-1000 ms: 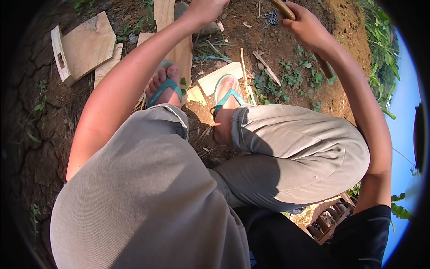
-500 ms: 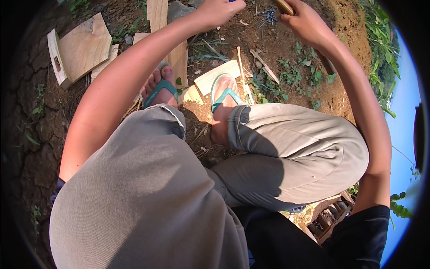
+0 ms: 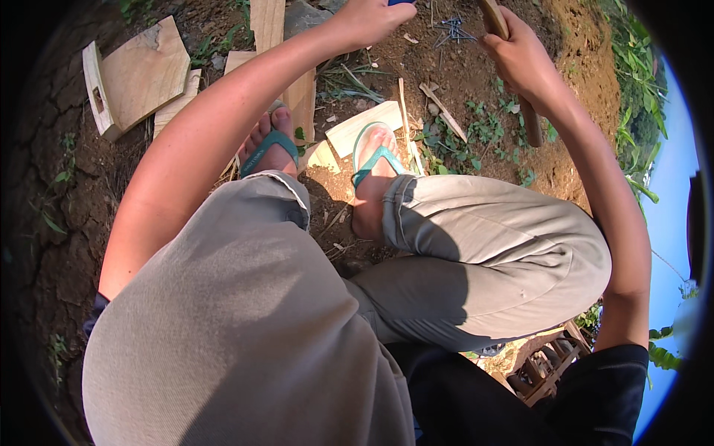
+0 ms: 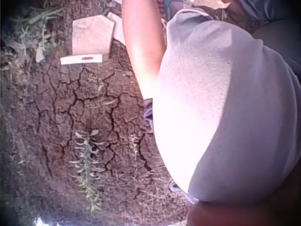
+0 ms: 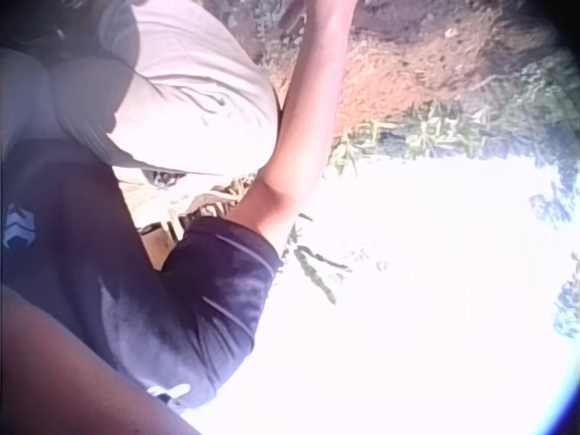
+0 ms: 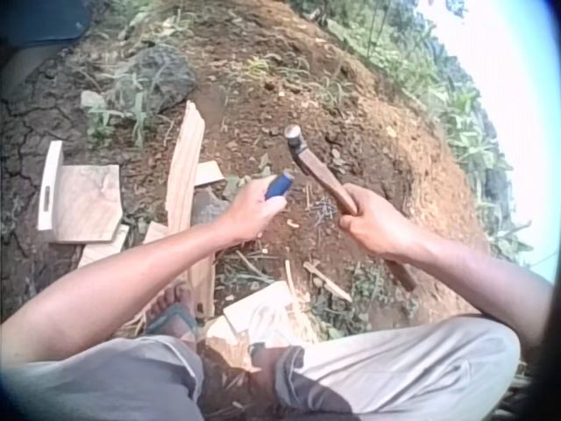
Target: The person fits small wood pieces together using a hammer and a chisel while sitting on the ground outdoors.
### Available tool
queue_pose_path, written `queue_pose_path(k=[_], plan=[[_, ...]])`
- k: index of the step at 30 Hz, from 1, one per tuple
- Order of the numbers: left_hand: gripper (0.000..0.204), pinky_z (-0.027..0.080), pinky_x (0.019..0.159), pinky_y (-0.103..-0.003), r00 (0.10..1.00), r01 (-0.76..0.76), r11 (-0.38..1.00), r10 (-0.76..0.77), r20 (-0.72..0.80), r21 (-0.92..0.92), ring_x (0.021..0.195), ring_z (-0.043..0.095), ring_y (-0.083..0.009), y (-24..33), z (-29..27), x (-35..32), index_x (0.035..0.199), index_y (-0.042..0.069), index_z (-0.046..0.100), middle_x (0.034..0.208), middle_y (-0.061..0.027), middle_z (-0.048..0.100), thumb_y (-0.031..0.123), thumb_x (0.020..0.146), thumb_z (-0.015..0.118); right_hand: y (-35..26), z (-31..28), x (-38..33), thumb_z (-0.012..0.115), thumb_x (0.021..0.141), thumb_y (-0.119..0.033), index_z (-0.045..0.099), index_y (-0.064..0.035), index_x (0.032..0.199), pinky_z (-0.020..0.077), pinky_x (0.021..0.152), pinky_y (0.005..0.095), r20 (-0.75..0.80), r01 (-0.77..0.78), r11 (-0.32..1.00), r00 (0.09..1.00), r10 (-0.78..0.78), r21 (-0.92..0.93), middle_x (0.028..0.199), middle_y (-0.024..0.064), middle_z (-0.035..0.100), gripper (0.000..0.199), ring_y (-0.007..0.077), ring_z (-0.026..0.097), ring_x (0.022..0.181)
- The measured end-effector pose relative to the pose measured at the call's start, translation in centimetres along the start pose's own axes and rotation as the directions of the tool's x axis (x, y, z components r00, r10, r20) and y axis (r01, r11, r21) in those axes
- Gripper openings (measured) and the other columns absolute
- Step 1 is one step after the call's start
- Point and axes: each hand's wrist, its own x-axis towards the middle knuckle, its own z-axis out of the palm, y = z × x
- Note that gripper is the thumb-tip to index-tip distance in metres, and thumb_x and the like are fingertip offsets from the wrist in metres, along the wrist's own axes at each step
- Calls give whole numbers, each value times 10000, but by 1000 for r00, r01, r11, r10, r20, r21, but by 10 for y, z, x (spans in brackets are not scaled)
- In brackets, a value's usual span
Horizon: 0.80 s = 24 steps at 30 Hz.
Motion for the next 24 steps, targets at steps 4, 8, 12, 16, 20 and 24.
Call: queue_pose_path(k=[4,8,12,16,20,24], plan=[[202,416,642,-360,993,120,992,-119,25,-31,683,490,-145,8,-1,2,884,41,525,711,-36,486,236,857,566,6,0,3,559,989,-168,533,-75,1239,391,485,296,-2,-8,1000,1000,8,7,736,-3,501,268,90,473,562],[191,411,634,-351,998,63,996,-62,19,-56,675,486,-141,3,-3,1,872,48,527,714,-24,485,234,856,568,2,7,2,560,985,-164,541,-72,1249,406,501,306,36,9,1000,999,-10,14,724,-1,499,280,97,477,564],[190,411,632,-352,999,41,997,-40,4,-59,673,486,-142,-2,-3,2,869,49,528,714,-20,491,235,860,568,4,8,6,565,982,-164,548,-71,1244,416,516,317,11,7,1000,1000,-7,13,728,9,505,279,105,486,571],[189,409,633,-355,993,111,992,-109,34,-63,675,486,-144,-4,-5,1,863,47,521,714,-21,495,231,865,567,0,5,4,566,981,-165,548,-70,1202,415,505,311,101,-1,999,995,-3,38,727,14,511,242,105,491,564],[188,406,639,-355,996,70,998,-70,53,4,679,486,-141,-1,-1,4,850,51,516,709,-14,491,231,867,565,18,9,13,569,974,-166,533,-60,1159,423,548,323,49,114,984,993,-108,-140,715,22,499,216,123,496,588],[177,404,639,-355,997,56,998,-55,55,-27,676,483,-138,-6,-2,3,845,61,519,705,1,488,231,867,562,16,13,13,573,968,-160,531,-59,1090,423,565,349,26,171,979,985,-169,-114,706,25,482,164,137,479,581]])
